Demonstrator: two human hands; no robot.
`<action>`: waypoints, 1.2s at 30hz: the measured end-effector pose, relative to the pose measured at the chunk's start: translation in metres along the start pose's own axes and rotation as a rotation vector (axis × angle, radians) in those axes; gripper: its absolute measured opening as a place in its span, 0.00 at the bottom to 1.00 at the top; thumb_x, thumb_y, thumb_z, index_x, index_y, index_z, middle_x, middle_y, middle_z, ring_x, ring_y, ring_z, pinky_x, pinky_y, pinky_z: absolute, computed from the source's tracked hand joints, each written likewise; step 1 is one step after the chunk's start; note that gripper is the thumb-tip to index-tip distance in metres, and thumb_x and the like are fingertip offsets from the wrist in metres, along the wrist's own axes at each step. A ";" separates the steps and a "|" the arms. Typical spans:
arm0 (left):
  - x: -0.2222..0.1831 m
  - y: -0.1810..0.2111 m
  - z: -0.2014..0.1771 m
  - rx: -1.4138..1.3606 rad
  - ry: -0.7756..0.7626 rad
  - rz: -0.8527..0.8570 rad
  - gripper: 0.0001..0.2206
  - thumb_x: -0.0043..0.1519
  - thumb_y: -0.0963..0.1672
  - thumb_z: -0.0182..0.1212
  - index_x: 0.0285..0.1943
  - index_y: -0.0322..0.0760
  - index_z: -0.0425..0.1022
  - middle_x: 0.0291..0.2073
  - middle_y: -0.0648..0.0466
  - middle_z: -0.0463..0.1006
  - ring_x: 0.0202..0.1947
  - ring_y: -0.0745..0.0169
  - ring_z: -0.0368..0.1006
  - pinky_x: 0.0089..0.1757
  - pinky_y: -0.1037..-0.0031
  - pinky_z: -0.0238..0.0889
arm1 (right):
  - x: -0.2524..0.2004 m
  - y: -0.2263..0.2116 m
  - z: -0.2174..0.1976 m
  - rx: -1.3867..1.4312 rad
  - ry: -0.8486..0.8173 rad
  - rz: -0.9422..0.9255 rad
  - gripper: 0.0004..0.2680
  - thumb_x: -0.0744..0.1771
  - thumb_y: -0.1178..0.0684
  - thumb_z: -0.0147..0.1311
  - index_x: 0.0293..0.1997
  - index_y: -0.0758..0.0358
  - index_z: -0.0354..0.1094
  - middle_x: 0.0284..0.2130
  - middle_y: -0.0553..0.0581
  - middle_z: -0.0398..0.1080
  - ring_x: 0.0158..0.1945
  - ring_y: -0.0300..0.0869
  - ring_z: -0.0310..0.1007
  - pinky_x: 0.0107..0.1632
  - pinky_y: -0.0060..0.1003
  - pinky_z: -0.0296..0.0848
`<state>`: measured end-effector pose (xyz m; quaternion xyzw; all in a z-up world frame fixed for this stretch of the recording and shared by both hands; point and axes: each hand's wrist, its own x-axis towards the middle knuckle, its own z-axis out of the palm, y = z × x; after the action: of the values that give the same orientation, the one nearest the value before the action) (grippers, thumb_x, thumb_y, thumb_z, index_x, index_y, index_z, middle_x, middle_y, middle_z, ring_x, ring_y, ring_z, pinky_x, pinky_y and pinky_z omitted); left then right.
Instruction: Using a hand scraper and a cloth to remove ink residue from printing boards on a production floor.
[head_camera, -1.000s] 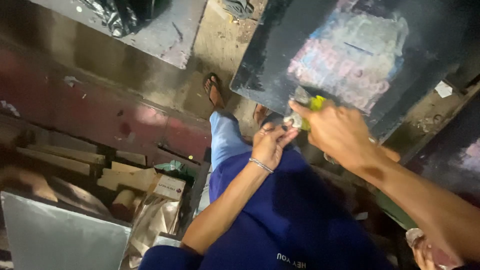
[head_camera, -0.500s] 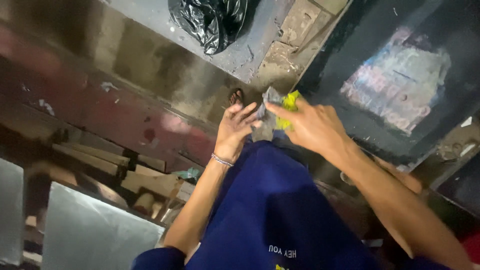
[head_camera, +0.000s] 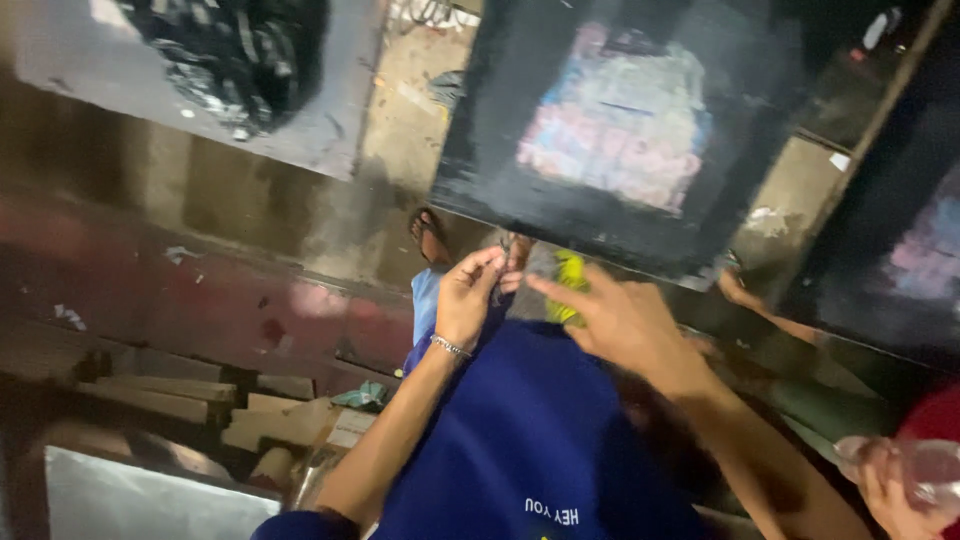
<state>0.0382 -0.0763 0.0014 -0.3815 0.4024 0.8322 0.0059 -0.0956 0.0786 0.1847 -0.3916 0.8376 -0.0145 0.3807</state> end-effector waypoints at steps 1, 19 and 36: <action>0.000 -0.011 0.013 0.000 -0.002 -0.007 0.09 0.68 0.38 0.56 0.56 0.28 0.75 0.41 0.39 0.82 0.38 0.51 0.82 0.43 0.64 0.82 | -0.010 0.016 0.000 0.003 -0.005 0.005 0.25 0.64 0.44 0.58 0.70 0.25 0.57 0.52 0.66 0.70 0.38 0.64 0.81 0.41 0.57 0.80; -0.020 -0.104 0.195 -0.392 -0.154 -0.765 0.22 0.70 0.50 0.61 0.61 0.27 0.66 0.53 0.35 0.77 0.51 0.47 0.78 0.50 0.62 0.75 | -0.052 0.158 0.029 -0.251 -0.110 0.411 0.25 0.63 0.43 0.55 0.68 0.18 0.60 0.44 0.61 0.73 0.38 0.60 0.83 0.43 0.55 0.82; 0.015 -0.054 0.172 -0.434 0.246 -0.643 0.17 0.67 0.47 0.63 0.57 0.28 0.70 0.47 0.35 0.79 0.38 0.58 0.82 0.38 0.78 0.80 | 0.044 0.089 -0.045 -0.326 -0.151 0.183 0.26 0.62 0.49 0.60 0.71 0.31 0.62 0.34 0.63 0.74 0.34 0.58 0.83 0.38 0.54 0.82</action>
<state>-0.0641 0.0717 0.0225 -0.5769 0.0756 0.8017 0.1369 -0.1996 0.0986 0.1602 -0.3704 0.8301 0.1851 0.3736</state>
